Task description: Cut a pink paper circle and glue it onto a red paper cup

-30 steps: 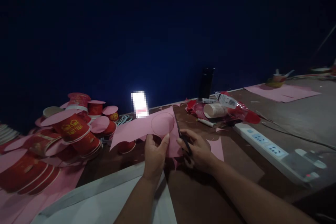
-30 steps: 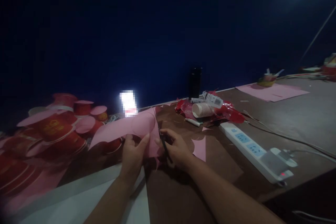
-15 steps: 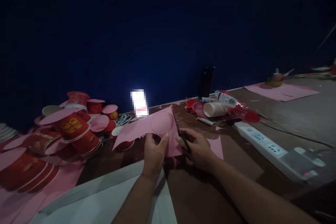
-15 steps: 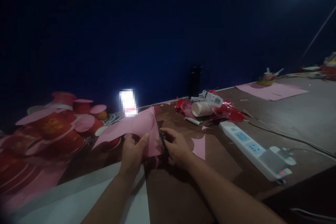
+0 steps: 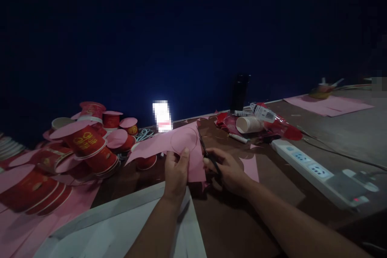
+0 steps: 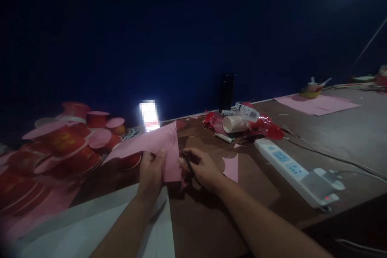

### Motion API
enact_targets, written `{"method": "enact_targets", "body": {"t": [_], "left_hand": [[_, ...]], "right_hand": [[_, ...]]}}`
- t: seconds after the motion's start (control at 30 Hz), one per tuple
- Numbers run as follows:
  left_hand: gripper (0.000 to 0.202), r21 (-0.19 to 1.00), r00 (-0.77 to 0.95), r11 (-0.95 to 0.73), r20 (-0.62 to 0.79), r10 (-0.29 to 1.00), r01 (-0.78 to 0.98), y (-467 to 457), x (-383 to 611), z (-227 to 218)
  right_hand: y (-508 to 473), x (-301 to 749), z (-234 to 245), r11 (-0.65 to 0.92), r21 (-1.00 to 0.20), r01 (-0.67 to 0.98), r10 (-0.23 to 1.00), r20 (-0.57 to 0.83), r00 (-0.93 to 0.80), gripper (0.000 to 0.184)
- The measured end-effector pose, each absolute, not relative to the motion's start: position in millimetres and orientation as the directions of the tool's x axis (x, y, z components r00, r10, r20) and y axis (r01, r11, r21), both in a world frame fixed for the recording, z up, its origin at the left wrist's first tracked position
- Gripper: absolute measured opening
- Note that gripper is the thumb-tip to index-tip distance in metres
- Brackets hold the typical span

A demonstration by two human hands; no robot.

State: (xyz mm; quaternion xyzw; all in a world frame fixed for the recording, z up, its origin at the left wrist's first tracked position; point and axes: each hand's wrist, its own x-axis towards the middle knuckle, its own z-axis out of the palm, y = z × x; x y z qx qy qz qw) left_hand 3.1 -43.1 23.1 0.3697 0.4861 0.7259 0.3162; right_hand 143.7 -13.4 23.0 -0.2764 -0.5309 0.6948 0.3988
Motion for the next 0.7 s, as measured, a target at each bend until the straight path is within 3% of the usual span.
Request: {"method": "enact_targets", "body": {"t": [0.47, 0.7], "left_hand": [[0.038, 0.952, -0.512, -0.305, 0.254, 0.82, -0.016, -44.0, 0.9, 25.2], [0.041, 0.956, -0.502, -0.294, 0.257, 0.826, 0.005, -45.5, 3.5, 28.9]], "right_hand": [[-16.8, 143.0, 21.5, -0.154, -0.959, -0.24, 0.821, 0.011, -0.571, 0.037], [-16.0, 142.0, 24.1, -0.059, -0.983, -0.175, 0.87, 0.035, -0.492, 0.036]]}}
